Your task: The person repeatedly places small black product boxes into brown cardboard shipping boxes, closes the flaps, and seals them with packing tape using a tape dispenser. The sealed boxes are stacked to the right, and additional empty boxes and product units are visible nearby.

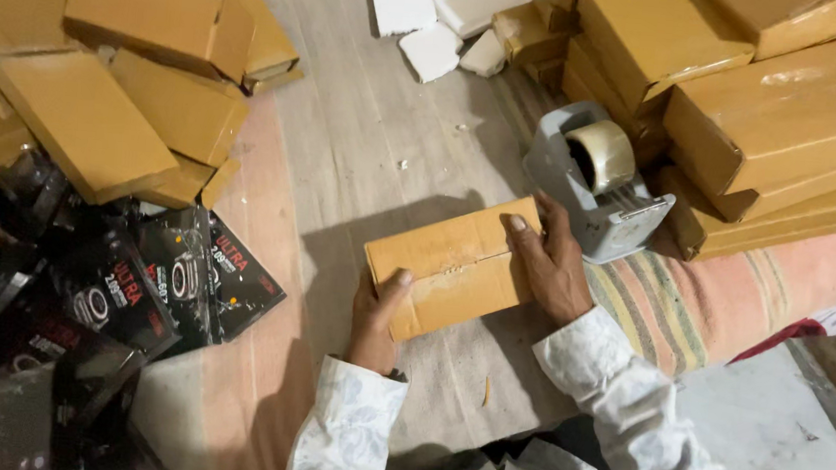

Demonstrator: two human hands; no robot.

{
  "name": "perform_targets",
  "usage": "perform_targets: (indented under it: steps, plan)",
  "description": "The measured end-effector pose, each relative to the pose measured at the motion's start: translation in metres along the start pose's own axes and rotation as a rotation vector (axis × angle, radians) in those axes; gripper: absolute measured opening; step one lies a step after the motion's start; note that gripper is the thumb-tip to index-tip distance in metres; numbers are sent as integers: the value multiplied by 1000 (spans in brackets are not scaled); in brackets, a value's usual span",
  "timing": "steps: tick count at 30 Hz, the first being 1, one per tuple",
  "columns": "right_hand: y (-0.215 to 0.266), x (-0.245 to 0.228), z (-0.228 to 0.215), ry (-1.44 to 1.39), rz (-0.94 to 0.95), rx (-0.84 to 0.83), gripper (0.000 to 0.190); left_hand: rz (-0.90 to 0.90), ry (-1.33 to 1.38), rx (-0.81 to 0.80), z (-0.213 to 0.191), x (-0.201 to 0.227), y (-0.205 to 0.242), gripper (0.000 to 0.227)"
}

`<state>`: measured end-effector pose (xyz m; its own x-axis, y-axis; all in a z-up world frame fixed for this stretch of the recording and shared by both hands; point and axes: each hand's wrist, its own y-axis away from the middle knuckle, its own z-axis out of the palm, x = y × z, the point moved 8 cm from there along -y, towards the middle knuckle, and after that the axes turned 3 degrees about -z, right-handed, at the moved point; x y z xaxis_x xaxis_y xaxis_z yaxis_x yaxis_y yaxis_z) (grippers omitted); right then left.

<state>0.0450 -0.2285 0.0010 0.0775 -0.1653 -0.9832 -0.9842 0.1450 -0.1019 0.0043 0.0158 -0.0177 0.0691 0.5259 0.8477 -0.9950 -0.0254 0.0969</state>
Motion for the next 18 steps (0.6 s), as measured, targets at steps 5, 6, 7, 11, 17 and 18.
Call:
perform_targets:
  steps: [5, 6, 7, 11, 17, 18]
  plan:
    - [-24, 1, 11, -411, 31, 18, 59, 41, 168, -23, -7, -4, -9, 52]
    - [-23, -3, 15, -465, -8, 53, 59, 97, 183, -3, -6, -2, -10, 50]
    - [-18, -6, 22, -519, -47, 88, 59, 111, 215, 52, -7, -5, -9, 49]
    - [7, -7, 54, -467, -122, 251, 76, 171, 295, 137, -7, -10, -9, 50]
    - [16, -9, 51, -579, -111, 195, 63, 152, 221, 156, -13, -15, -7, 49]
    - [15, -10, 44, -421, -70, 184, 67, 144, 207, 152, -13, -15, -10, 49]
